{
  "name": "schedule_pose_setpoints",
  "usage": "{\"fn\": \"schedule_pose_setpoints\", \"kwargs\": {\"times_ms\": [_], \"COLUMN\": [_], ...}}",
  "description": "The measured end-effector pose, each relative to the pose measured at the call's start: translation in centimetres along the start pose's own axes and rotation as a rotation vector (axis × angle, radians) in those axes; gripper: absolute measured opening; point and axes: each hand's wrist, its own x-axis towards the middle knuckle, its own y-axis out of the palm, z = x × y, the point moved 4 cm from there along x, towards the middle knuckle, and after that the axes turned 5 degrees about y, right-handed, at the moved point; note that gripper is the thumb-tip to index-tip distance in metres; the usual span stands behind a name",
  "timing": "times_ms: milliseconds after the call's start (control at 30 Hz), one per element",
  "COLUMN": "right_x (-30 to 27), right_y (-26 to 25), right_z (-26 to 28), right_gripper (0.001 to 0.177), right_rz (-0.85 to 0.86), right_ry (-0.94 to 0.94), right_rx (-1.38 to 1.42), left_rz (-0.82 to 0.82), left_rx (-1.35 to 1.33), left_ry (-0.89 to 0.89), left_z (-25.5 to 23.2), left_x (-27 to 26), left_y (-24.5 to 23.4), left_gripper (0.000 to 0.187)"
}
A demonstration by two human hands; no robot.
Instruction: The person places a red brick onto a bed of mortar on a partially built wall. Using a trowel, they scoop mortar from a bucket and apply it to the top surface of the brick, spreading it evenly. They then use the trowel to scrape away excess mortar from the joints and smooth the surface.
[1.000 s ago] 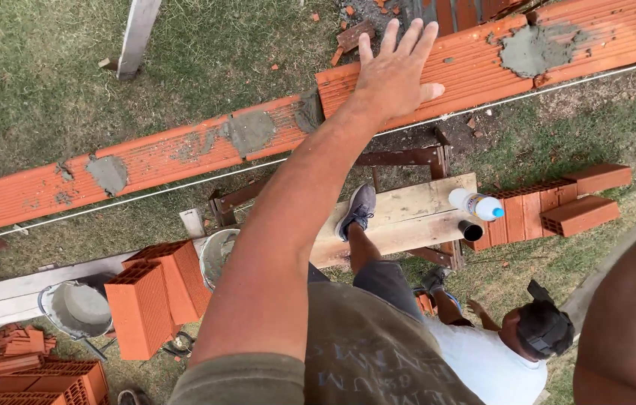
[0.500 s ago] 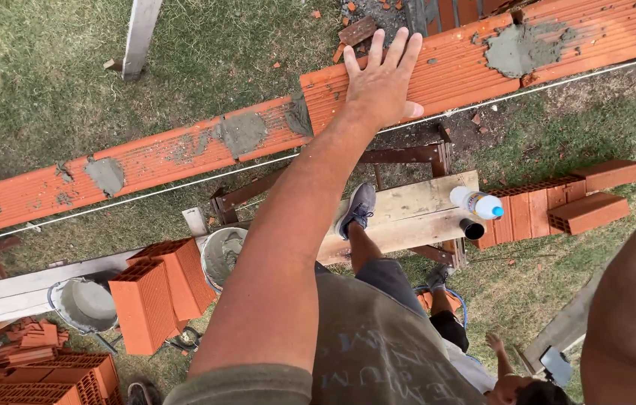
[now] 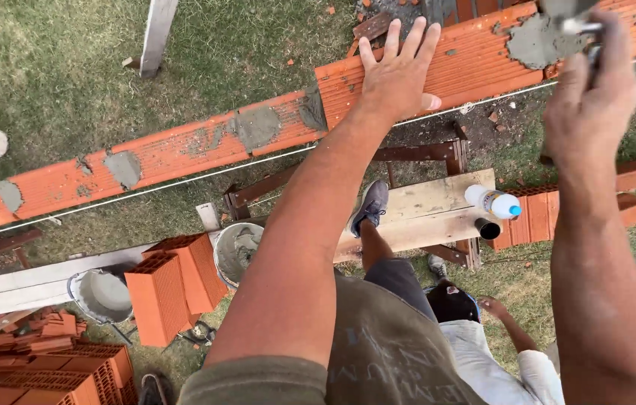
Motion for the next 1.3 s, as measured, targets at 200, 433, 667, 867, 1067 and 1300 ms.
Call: {"fn": "schedule_pose_setpoints", "kwargs": {"times_ms": [200,433,667,867,1067,1300], "right_x": [-1.0,-4.9,-5.3,-4.5,-5.0,-5.8], "right_y": [1.9,4.1,11.6,9.3,13.0,12.8], "right_z": [2.8,7.3,9.6,14.8,12.5,11.2], "right_gripper": [0.029,0.03,0.038,0.036,0.033,0.031], "right_rz": [0.307,0.228,0.605,0.269,0.52,0.322], "right_ry": [0.125,-0.067,0.369,-0.1,0.348,0.076], "right_rx": [-0.322,-0.264,-0.454,-0.256,-0.406,-0.296], "left_rz": [0.033,0.031,0.202,0.152,0.169,0.149], "left_rx": [-0.013,-0.07,-0.176,-0.242,-0.244,-0.246], "left_ry": [0.007,-0.041,-0.191,-0.174,-0.192,-0.181], "left_z": [0.4,9.4,10.8,10.6,11.3,11.2], "left_x": [-1.4,-6.9,-8.7,-8.5,-8.2,-8.0], "left_y": [-0.4,-3.7,-1.9,-1.7,-1.4,-1.1], "left_gripper": [0.114,0.107,0.1,0.104,0.102,0.103]}}
